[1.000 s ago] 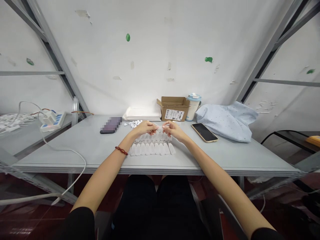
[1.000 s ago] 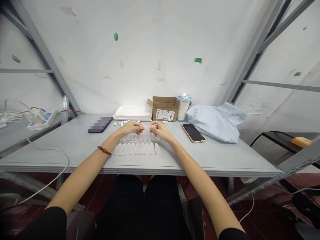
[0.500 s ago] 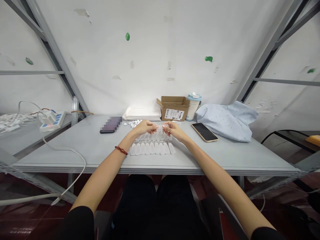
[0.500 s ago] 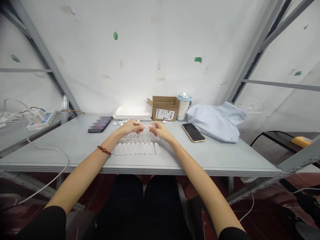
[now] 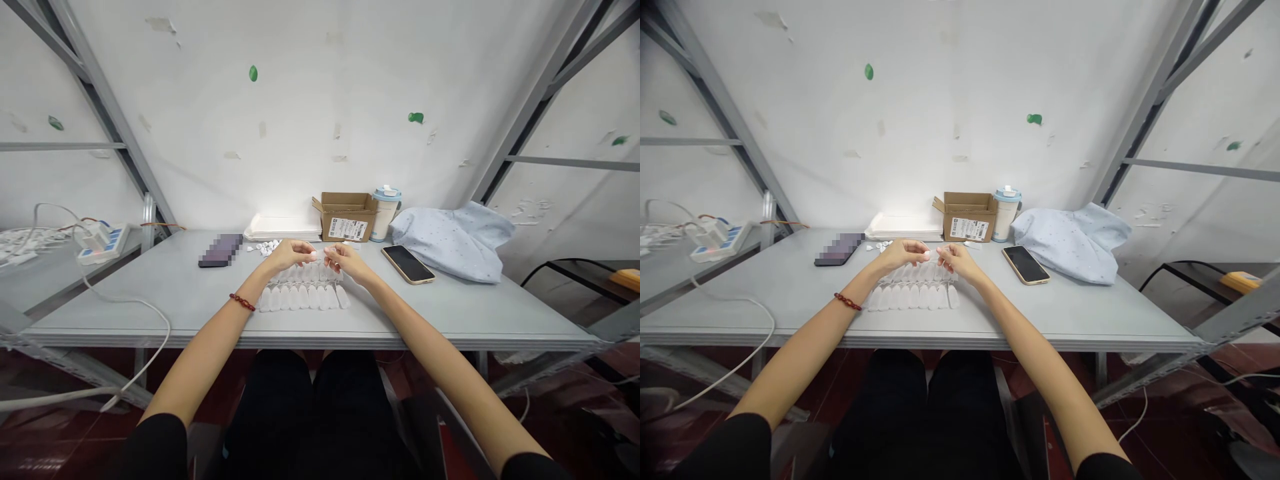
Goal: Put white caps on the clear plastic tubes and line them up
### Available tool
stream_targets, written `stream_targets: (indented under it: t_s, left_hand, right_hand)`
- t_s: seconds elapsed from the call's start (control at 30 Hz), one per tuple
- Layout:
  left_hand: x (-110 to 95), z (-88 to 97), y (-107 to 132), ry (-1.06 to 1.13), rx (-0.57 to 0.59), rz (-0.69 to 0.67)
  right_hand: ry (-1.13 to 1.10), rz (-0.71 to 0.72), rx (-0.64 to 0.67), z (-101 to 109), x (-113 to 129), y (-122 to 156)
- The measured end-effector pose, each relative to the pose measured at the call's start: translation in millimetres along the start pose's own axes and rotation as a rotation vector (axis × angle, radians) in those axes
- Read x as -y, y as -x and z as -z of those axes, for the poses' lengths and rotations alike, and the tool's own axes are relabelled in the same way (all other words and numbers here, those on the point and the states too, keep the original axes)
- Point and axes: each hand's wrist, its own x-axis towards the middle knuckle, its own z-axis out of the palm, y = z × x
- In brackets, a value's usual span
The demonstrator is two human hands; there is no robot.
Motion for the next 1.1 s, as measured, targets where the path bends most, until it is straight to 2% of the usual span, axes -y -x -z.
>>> stream_targets:
  t_s: [0.27,0.53,0.7,0.93,1.1]
  left_hand:
    - [0.4,0.0,-0.4,0.068,0.059,0.017]
    - [-9.4,1.9,6.1,0.056,0.191,0.156]
    - [-10.2,1.4,5.4,0.004,0.132,0.081]
    - [-7.1,-3.9,3.7,-0.033,-0.044,-0.017]
    - [-6.7,-4.7,3.4,-0.016,-0.003,-0.029]
  right_hand:
    - [-0.035,0.046,-0.031,1.2,-3.7,-1.5]
    - [-0.035,0.086,0.021,-0.3,-3.3,0.2]
    - [-0.027,0.057,0.011,0.4,-0.6,0.7]
    - [-0.003,0.020,-0.009,-0.3,4.2,2.6]
    - [-0.029,0.040,-0.027,-1.0,3.9,2.2]
